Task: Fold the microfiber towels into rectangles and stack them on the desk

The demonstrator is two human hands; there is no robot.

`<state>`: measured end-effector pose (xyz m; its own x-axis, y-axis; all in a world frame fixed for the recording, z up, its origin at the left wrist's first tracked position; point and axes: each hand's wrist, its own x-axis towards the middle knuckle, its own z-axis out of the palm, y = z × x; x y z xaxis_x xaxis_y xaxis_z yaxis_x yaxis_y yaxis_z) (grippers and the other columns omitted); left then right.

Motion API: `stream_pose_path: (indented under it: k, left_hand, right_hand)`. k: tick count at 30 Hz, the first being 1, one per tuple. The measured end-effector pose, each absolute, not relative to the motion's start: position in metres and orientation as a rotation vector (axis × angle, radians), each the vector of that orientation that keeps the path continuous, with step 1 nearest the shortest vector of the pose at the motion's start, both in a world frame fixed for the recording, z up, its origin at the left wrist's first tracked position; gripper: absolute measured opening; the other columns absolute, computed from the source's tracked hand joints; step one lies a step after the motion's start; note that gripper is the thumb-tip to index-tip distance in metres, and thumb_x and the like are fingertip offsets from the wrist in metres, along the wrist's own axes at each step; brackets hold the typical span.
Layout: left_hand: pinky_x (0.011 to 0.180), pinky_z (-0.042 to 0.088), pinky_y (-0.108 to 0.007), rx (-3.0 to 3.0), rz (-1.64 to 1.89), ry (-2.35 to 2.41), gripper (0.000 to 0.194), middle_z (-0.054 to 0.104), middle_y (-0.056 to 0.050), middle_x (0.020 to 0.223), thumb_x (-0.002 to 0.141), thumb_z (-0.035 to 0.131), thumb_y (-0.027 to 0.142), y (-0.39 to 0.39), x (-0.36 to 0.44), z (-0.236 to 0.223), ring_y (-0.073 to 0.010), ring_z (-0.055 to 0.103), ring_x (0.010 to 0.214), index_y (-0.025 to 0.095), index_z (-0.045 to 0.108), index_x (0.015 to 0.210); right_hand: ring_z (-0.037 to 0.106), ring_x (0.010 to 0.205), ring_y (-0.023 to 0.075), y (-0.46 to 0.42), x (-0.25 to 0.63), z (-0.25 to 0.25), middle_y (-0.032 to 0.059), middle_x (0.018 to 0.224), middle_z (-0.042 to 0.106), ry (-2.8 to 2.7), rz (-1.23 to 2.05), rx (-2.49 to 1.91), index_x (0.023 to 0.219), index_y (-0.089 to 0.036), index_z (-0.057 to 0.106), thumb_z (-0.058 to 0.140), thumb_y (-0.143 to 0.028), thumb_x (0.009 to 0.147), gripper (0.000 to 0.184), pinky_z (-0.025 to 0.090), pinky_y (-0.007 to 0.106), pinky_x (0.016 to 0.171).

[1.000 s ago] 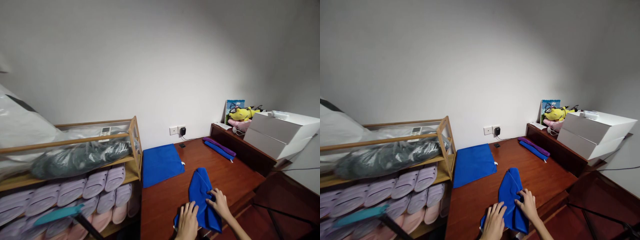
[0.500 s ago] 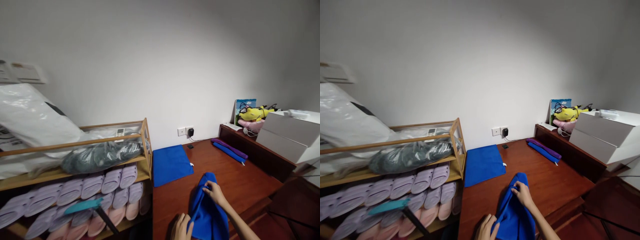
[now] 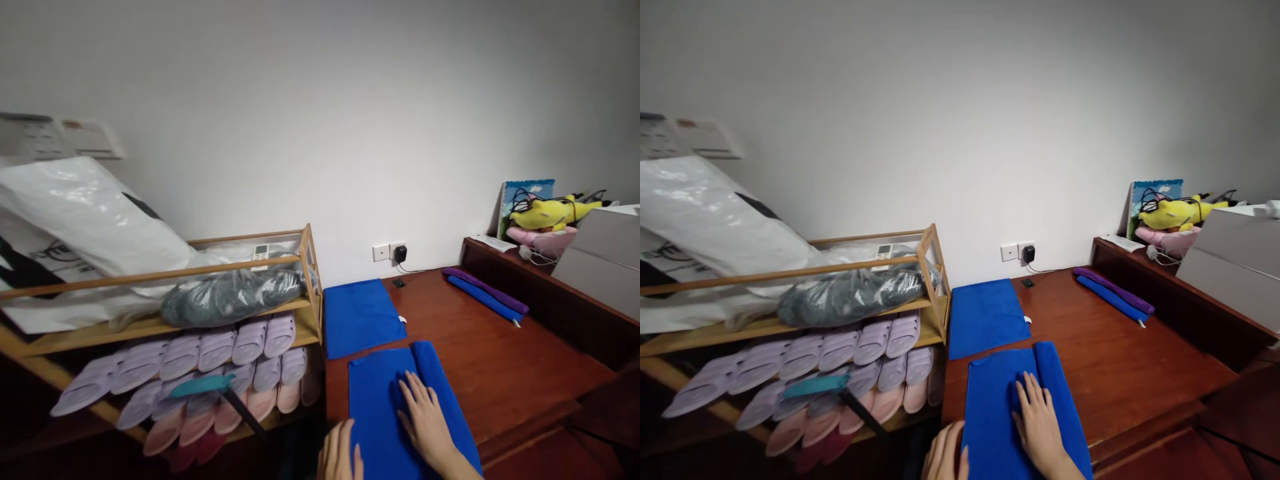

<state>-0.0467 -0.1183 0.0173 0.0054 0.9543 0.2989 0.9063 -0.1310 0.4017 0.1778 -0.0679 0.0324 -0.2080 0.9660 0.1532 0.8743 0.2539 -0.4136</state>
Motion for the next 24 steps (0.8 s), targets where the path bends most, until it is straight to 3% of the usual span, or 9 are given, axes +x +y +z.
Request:
stream_pose_path:
  k: [3, 6, 9, 17, 20, 24]
  left_hand:
    - [0.106, 0.036, -0.038, 2.336, 0.692, 1.739, 0.049, 0.038, 0.0, 0.146, 0.091, 0.03, 0.026, -0.1, -0.003, 0.033, -0.0231, 0.035, 0.133, 0.026, 0.039, 0.139]
    - [0.112, 0.026, -0.047, 2.358, 0.621, 1.735, 0.056, 0.021, -0.001, 0.153, 0.092, 0.033, 0.03, -0.079, 0.029, 0.034, -0.0257, 0.021, 0.139, 0.026, 0.019, 0.146]
    - [0.112, 0.021, -0.053, 2.332, 0.544, 1.811, 0.057, 0.019, -0.002, 0.153, 0.092, 0.035, 0.036, -0.067, 0.037, 0.023, -0.0279, 0.018, 0.139, 0.028, 0.018, 0.145]
    - [0.112, 0.021, -0.054, 2.283, 0.551, 1.789, 0.057, 0.015, 0.0, 0.153, 0.093, 0.036, 0.042, -0.078, 0.016, 0.021, -0.0288, 0.019, 0.139, 0.033, 0.012, 0.144]
    - [0.112, 0.024, -0.053, 2.237, 0.518, 1.814, 0.056, 0.017, 0.002, 0.152, 0.093, 0.035, 0.046, -0.084, 0.004, 0.025, -0.0285, 0.021, 0.138, 0.035, 0.015, 0.144]
    - [0.111, 0.026, -0.051, 2.222, 0.5, 1.821, 0.053, 0.017, 0.005, 0.152, 0.094, 0.03, 0.048, -0.091, -0.011, 0.029, -0.0271, 0.023, 0.138, 0.038, 0.013, 0.143]
  right_hand:
    - [0.023, 0.138, 0.0302, -0.075, 0.192, 0.014, 0.008, 0.149, 0.029, -2.163, 0.172, -1.768, 0.14, -0.027, 0.034, 0.032, -0.049, 0.091, 0.054, 0.025, 0.058, 0.108]
    - [0.025, 0.137, 0.0293, -0.076, 0.193, 0.008, 0.0075, 0.148, 0.03, -2.203, 0.127, -1.77, 0.141, -0.026, 0.033, 0.03, -0.052, 0.091, 0.056, 0.026, 0.056, 0.108]
    - [0.027, 0.137, 0.0287, -0.075, 0.193, 0.009, 0.0057, 0.148, 0.03, -2.23, 0.12, -1.769, 0.14, -0.028, 0.033, 0.028, -0.053, 0.091, 0.056, 0.028, 0.055, 0.108]
    - [0.032, 0.134, 0.0246, -0.076, 0.209, 0.015, 0.0008, 0.148, 0.031, -2.314, 0.159, -1.673, 0.141, -0.037, 0.028, 0.032, -0.048, 0.091, 0.051, 0.033, 0.051, 0.106]
    - [0.034, 0.133, 0.0232, -0.074, 0.242, 0.012, -0.0023, 0.147, 0.032, -2.365, 0.18, -1.656, 0.134, -0.043, 0.04, 0.034, -0.04, 0.091, 0.043, 0.034, 0.049, 0.106]
    - [0.04, 0.13, 0.0242, -0.063, 0.327, -0.006, -0.0005, 0.143, 0.041, -2.246, 0.192, -1.801, 0.122, -0.041, 0.056, 0.034, -0.039, 0.088, 0.04, 0.04, 0.046, 0.101]
